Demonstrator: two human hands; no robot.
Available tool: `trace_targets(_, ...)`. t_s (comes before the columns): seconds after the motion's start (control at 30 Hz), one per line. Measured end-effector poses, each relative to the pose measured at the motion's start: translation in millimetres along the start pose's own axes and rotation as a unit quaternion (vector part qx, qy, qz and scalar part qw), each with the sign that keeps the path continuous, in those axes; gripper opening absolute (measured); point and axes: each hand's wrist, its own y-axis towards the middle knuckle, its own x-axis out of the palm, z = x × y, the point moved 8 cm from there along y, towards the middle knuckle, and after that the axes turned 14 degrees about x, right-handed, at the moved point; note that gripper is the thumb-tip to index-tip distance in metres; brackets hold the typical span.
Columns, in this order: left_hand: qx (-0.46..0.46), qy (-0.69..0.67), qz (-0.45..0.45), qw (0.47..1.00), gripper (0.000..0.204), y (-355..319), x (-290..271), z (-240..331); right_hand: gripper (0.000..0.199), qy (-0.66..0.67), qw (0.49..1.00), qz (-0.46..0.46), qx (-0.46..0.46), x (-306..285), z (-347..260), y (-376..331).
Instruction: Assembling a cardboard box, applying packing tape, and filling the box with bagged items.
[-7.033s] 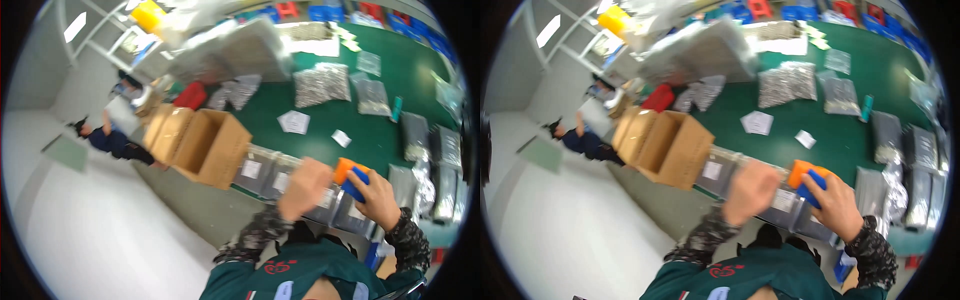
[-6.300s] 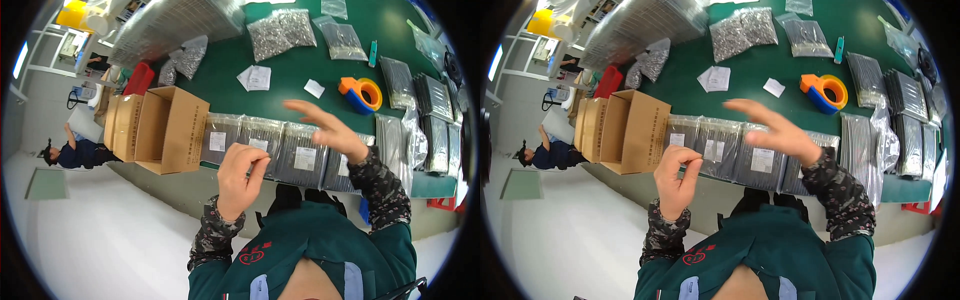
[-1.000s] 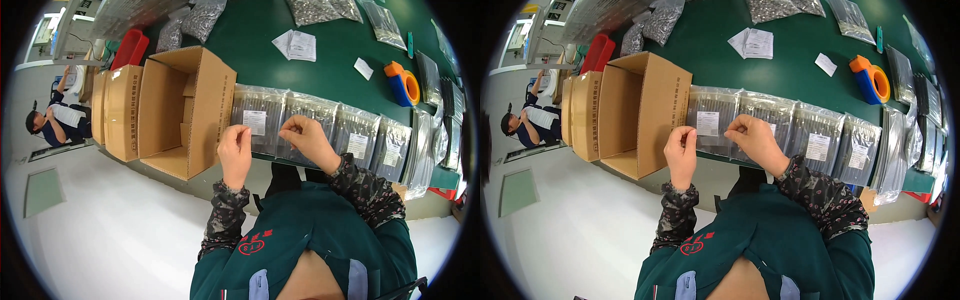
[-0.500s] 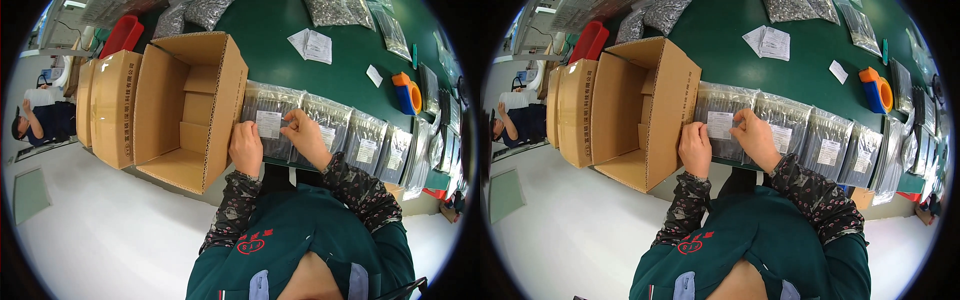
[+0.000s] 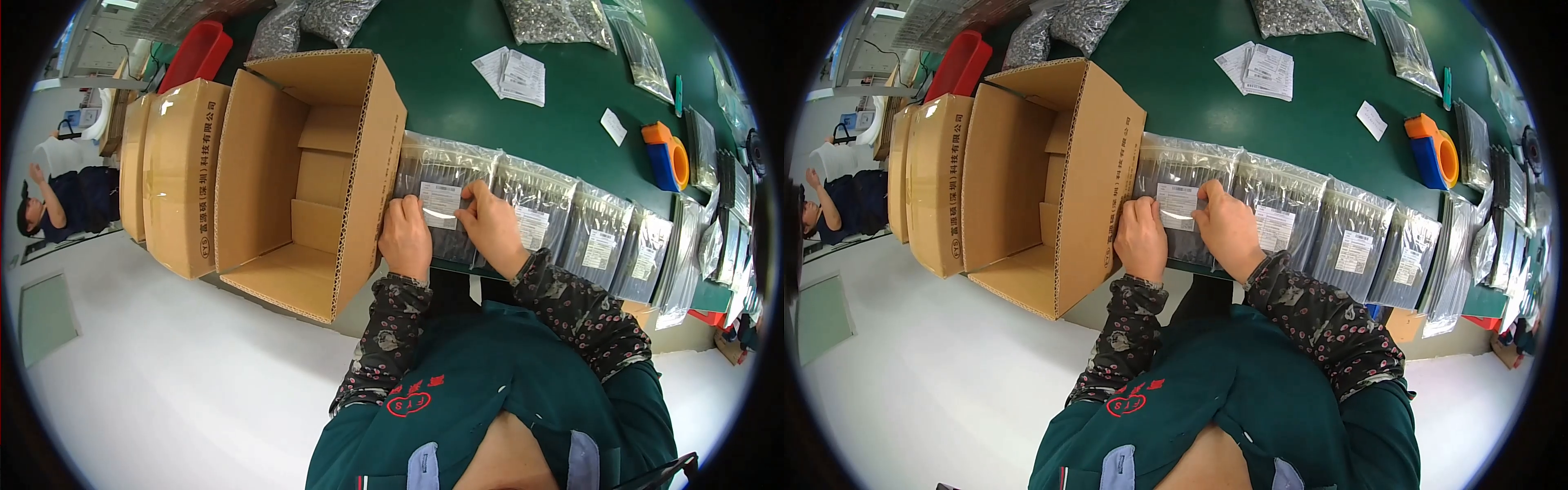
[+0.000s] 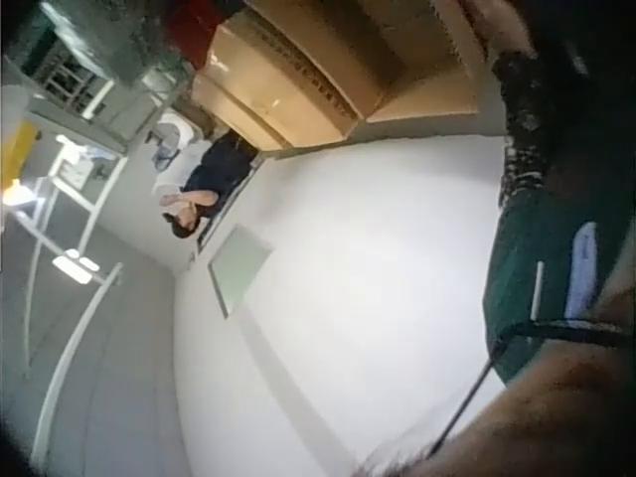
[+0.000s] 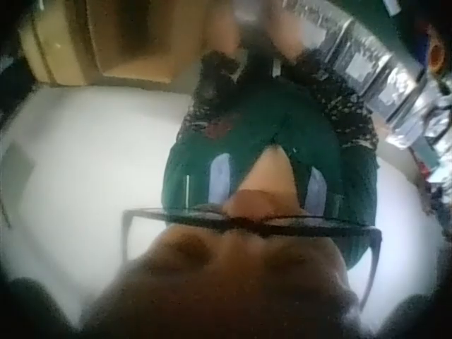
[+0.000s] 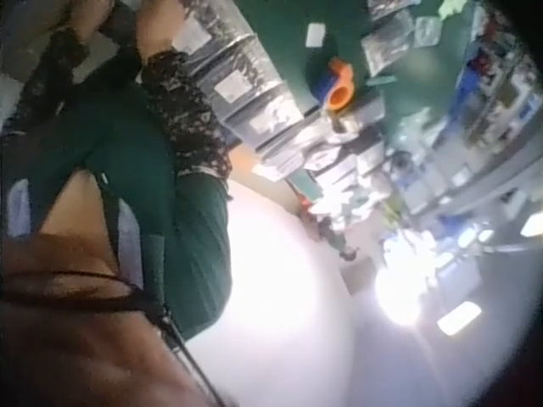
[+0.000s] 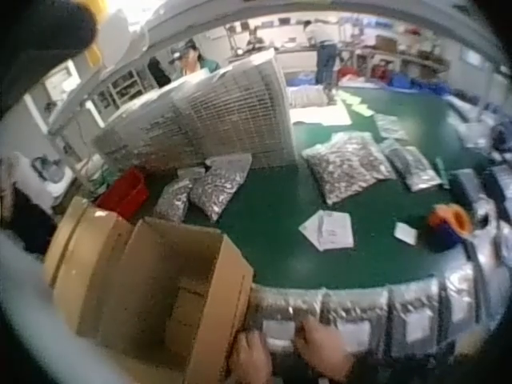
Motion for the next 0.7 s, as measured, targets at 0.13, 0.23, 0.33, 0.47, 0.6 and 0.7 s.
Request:
trace_targets(0.13, 0.015, 0.000, 0.012, 1.000, 0.009, -0.6, 1.5, 0.0, 0.025, 0.006, 1.000, -0.018, 0.012, -1.1, 2.1, -0.1)
trace_targets(0.23, 0.029, -0.024, 0.028, 0.999, 0.010, 0.6, 0.4, 2.9, 0.024, 0.017, 0.999, -0.028, 0.035, -4.0, 5.1, -1.5)
trace_targets(0.33, 0.032, -0.008, 0.012, 0.999, 0.010, 1.3, 2.3, 4.4, 0.024, 0.007, 0.999, -0.024, 0.031, -2.3, 5.0, -2.0)
trace_targets(0.47, 0.035, 0.004, 0.007, 0.999, 0.010, -0.5, 3.1, 4.2, 0.027, -0.022, 1.000, -0.012, 0.012, -0.7, 3.8, -1.7)
trace_targets(0.6, 0.036, 0.011, 0.002, 0.999, 0.010, -2.0, 4.4, 3.8, 0.029, -0.042, 0.999, -0.005, -0.006, 0.6, 1.7, -2.8)
trace_targets(0.7, 0.040, 0.010, 0.008, 0.999, 0.011, -1.6, 4.7, 3.3, 0.029, -0.054, 0.998, -0.018, 0.006, 1.7, 1.5, -1.9)
